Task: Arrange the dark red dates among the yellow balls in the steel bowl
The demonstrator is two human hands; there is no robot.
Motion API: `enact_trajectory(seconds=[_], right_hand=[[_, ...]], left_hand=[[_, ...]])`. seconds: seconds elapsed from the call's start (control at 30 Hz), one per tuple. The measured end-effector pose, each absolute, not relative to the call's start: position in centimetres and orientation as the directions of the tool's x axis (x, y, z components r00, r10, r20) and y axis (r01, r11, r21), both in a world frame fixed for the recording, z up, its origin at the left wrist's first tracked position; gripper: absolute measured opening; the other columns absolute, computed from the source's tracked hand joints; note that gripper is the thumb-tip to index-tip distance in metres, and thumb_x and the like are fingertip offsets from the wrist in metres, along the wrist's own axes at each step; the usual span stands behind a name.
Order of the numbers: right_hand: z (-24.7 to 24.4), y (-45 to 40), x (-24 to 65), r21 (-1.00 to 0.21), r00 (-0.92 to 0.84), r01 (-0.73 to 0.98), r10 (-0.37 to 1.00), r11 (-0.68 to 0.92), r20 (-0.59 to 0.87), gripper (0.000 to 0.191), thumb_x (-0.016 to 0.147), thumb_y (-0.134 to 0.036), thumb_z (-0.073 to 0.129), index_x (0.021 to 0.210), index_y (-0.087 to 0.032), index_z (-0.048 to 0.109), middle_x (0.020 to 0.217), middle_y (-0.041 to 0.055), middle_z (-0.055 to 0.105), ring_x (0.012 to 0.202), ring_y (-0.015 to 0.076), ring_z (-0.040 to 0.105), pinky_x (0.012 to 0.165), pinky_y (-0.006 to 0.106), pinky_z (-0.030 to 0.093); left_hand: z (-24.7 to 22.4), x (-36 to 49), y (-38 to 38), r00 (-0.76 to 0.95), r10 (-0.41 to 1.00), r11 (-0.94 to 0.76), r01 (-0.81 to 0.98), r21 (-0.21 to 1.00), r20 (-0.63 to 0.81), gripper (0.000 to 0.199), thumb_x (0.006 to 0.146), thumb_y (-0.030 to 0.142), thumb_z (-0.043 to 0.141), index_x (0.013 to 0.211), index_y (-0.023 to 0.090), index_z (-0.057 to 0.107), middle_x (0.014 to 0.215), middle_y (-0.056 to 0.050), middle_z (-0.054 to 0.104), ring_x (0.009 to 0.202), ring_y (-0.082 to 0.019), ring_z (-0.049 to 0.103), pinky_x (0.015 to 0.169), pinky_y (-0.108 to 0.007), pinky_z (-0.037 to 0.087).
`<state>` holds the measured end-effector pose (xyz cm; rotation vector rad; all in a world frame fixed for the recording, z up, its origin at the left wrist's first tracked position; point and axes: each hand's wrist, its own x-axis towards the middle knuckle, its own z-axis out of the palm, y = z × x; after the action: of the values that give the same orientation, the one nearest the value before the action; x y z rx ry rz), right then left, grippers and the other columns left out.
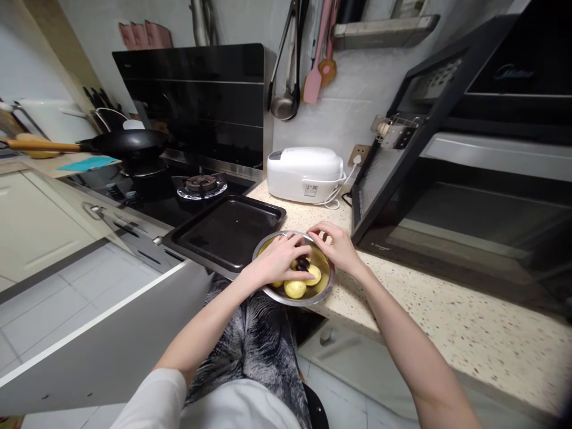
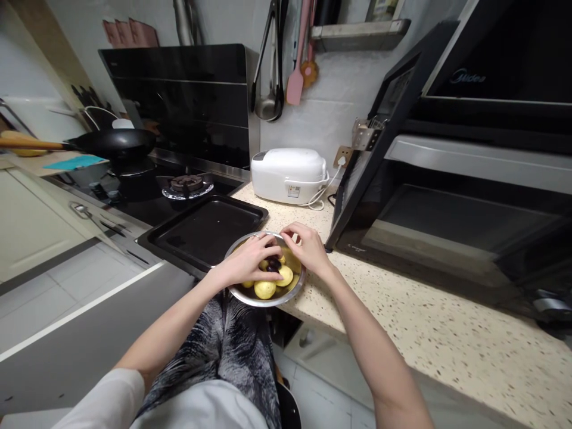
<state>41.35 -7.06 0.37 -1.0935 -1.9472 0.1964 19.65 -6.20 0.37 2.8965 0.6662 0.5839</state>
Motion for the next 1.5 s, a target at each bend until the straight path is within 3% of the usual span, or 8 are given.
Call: enact_trajectory(seconds=[0.43, 0.73, 0.87, 1.07, 1.17, 1.3, 1.5], right_hand=[[0.0, -7.0, 41.3, -0.520, -0.236, 0.626, 0.777, 0.581, 0.584, 0.013, 0.097, -0.024, 0.061, 0.091, -0.021, 0.072, 0.090, 0.0041, 0.075, 0.080, 0.0181, 0.066, 0.068, 0.030, 0.050], [-0.2, -7.0, 41.3, -0.513, -0.242, 0.635, 0.779, 0.577, 0.578, 0.013, 0.097, -0.024, 0.061, 0.091, -0.021, 0.072, 0.088, 0.0036, 0.074, 0.078, 0.0171, 0.065, 0.068, 0.029, 0.049], [-0.1, -7.1, 41.3, -0.509, -0.238, 0.639, 0.778, 0.576, 0.581, 0.014, 0.097, -0.024, 0.060, 0.090, -0.021, 0.072, 0.088, 0.0039, 0.074, 0.077, 0.0174, 0.065, 0.067, 0.029, 0.049], [-0.1, -7.0, 41.3, -0.495, -0.232, 0.648, 0.769, 0.578, 0.595, 0.016, 0.097, -0.026, 0.059, 0.089, -0.021, 0.072, 0.087, 0.0045, 0.073, 0.076, 0.0177, 0.064, 0.067, 0.029, 0.050], [-0.1, -7.0, 41.2, -0.515, -0.224, 0.638, 0.778, 0.572, 0.587, 0.016, 0.098, -0.027, 0.060, 0.089, -0.021, 0.072, 0.088, 0.0052, 0.074, 0.076, 0.0180, 0.065, 0.067, 0.030, 0.050], [-0.1, -7.0, 40.9, -0.530, -0.216, 0.623, 0.778, 0.575, 0.590, 0.016, 0.098, -0.027, 0.059, 0.088, -0.020, 0.071, 0.087, 0.0051, 0.074, 0.076, 0.0174, 0.065, 0.067, 0.029, 0.050], [0.0, -6.9, 40.6, -0.529, -0.213, 0.622, 0.775, 0.578, 0.596, 0.013, 0.096, -0.019, 0.061, 0.090, -0.019, 0.072, 0.090, 0.0037, 0.074, 0.077, 0.0150, 0.063, 0.072, 0.028, 0.048]], left_hand=[[1.5, 20.1, -6.1, 0.852, 0.481, -0.877, 0.466, 0.120, 0.207, 0.058, 0.087, 0.068, 0.068, 0.123, 0.022, 0.067, 0.129, -0.012, 0.065, 0.112, -0.033, 0.063, 0.096, -0.045, 0.050], [1.1, 20.5, -5.4, 0.904, 0.333, -0.940, 0.296, 0.171, 0.267, 0.025, 0.093, 0.045, 0.070, 0.098, 0.021, 0.067, 0.114, -0.007, 0.067, 0.115, -0.029, 0.057, 0.097, -0.038, 0.048], [1.0, 20.8, -5.6, 0.900, 0.312, -0.948, 0.275, 0.159, 0.304, 0.017, 0.098, 0.037, 0.063, 0.095, 0.021, 0.068, 0.116, -0.008, 0.064, 0.114, -0.027, 0.058, 0.094, -0.036, 0.048], [0.9, 21.0, -5.6, 0.892, 0.376, -0.926, 0.357, 0.120, 0.250, 0.041, 0.090, 0.060, 0.069, 0.100, 0.020, 0.071, 0.120, -0.011, 0.062, 0.112, -0.031, 0.059, 0.092, -0.041, 0.051], [1.2, 21.1, -5.9, 0.874, 0.444, -0.896, 0.439, 0.069, 0.197, 0.048, 0.091, 0.064, 0.064, 0.108, 0.020, 0.071, 0.126, -0.013, 0.060, 0.106, -0.032, 0.062, 0.087, -0.042, 0.052], [1.5, 21.3, -6.2, 0.869, 0.468, -0.882, 0.470, 0.026, 0.159, 0.045, 0.095, 0.060, 0.061, 0.110, 0.019, 0.071, 0.125, -0.013, 0.061, 0.099, -0.030, 0.065, 0.084, -0.042, 0.053], [1.2, 21.3, -5.9, 0.883, 0.427, -0.904, 0.422, 0.070, 0.193, 0.027, 0.101, 0.043, 0.056, 0.098, 0.019, 0.070, 0.119, -0.011, 0.062, 0.102, -0.026, 0.063, 0.090, -0.039, 0.052]])
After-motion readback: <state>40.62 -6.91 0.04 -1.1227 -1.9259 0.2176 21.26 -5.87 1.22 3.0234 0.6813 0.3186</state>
